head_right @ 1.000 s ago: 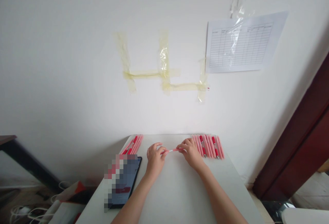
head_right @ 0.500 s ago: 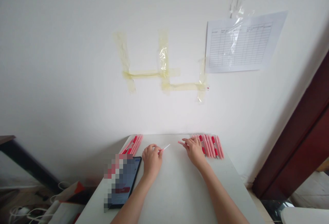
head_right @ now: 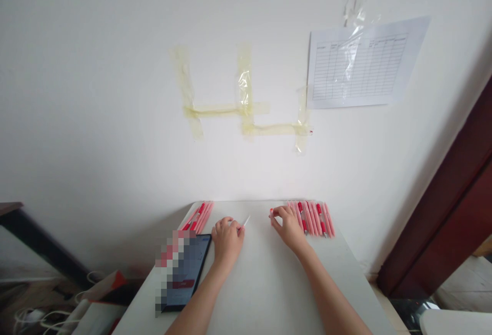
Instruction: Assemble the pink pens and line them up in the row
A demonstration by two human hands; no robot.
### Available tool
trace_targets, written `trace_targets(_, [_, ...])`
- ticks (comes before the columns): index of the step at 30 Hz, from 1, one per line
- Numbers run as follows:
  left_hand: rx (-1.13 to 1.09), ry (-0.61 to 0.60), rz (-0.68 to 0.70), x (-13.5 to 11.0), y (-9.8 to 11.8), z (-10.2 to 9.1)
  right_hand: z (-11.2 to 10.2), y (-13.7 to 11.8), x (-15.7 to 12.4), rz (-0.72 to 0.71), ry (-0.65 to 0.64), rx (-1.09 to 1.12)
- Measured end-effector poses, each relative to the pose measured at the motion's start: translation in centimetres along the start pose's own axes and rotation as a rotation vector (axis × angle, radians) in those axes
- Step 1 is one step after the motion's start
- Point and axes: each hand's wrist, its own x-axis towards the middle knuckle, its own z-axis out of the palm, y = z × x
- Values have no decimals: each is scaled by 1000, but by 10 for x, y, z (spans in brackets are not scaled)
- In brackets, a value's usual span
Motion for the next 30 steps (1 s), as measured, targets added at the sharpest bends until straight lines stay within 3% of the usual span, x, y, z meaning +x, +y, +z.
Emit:
trace_targets(9, [10,4,3,0,0,1,1,1,1,41,-20,27])
trace_targets(14, [13,10,9,0,-1,2,1,5,0,-9,64,2])
trace_targets(18, [16,6,10,0,0,2,3,6,-1,32,-1,-36])
trace_targets(23, [6,0,2,0,0,2,6,13,-1,3,55,3])
trace_targets(30, [3,-10,-1,0,0,-1,6,16,-2,39,31,-45])
